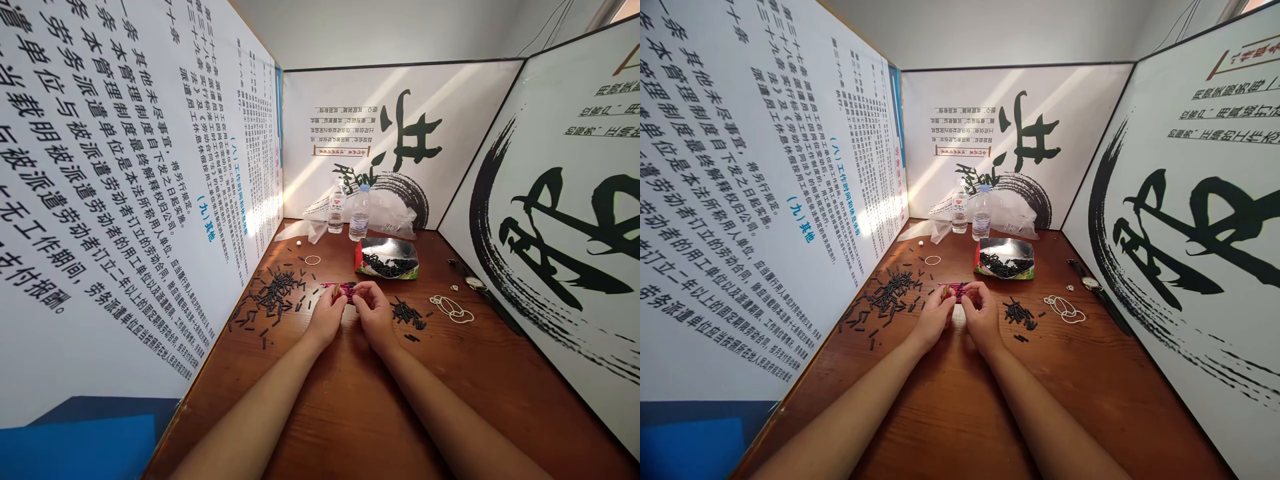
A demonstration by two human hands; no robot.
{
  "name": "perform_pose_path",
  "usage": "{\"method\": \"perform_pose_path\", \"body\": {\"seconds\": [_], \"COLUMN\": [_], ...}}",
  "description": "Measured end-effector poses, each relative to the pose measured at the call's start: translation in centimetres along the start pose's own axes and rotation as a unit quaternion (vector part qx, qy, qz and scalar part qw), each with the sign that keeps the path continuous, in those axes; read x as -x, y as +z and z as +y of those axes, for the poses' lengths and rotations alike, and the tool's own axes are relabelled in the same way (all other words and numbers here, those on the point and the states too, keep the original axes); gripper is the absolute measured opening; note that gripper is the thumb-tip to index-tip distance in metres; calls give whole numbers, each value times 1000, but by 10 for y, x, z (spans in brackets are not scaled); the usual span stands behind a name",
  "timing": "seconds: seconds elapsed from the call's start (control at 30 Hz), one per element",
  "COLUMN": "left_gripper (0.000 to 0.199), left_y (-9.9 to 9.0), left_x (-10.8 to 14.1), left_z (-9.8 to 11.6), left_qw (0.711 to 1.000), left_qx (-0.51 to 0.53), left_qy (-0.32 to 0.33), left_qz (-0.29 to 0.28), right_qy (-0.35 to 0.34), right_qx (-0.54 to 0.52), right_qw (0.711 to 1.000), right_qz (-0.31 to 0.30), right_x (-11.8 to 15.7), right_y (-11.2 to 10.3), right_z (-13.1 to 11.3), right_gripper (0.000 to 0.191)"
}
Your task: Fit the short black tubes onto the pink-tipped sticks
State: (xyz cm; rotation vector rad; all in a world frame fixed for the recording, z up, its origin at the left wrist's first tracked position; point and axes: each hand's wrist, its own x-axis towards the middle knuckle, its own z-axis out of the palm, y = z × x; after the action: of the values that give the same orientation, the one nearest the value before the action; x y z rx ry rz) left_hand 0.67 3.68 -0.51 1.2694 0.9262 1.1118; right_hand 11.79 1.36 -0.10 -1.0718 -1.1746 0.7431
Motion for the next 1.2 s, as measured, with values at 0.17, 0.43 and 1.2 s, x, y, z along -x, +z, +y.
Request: {"method": "perform_pose_path", "body": {"seconds": [0.17, 0.43, 1.2], "left_gripper": [19, 14, 15], "left_y": [1, 1, 0], "left_x": [-1, -1, -2], "left_z": [-3, 1, -1], "left_qw": [1000, 998, 998], "left_qx": [-2, -4, -4], "left_qy": [22, 63, 55], "left_qz": [8, -1, -19], "right_qy": [4, 35, -3], "right_qx": [-2, -23, -13], "right_qw": [1000, 999, 1000], "right_qz": [-1, -2, 12], "right_x": [-1, -2, 1], "right_y": [-1, 0, 0], "right_z": [2, 0, 0], "right_gripper": [12, 15, 24]}}
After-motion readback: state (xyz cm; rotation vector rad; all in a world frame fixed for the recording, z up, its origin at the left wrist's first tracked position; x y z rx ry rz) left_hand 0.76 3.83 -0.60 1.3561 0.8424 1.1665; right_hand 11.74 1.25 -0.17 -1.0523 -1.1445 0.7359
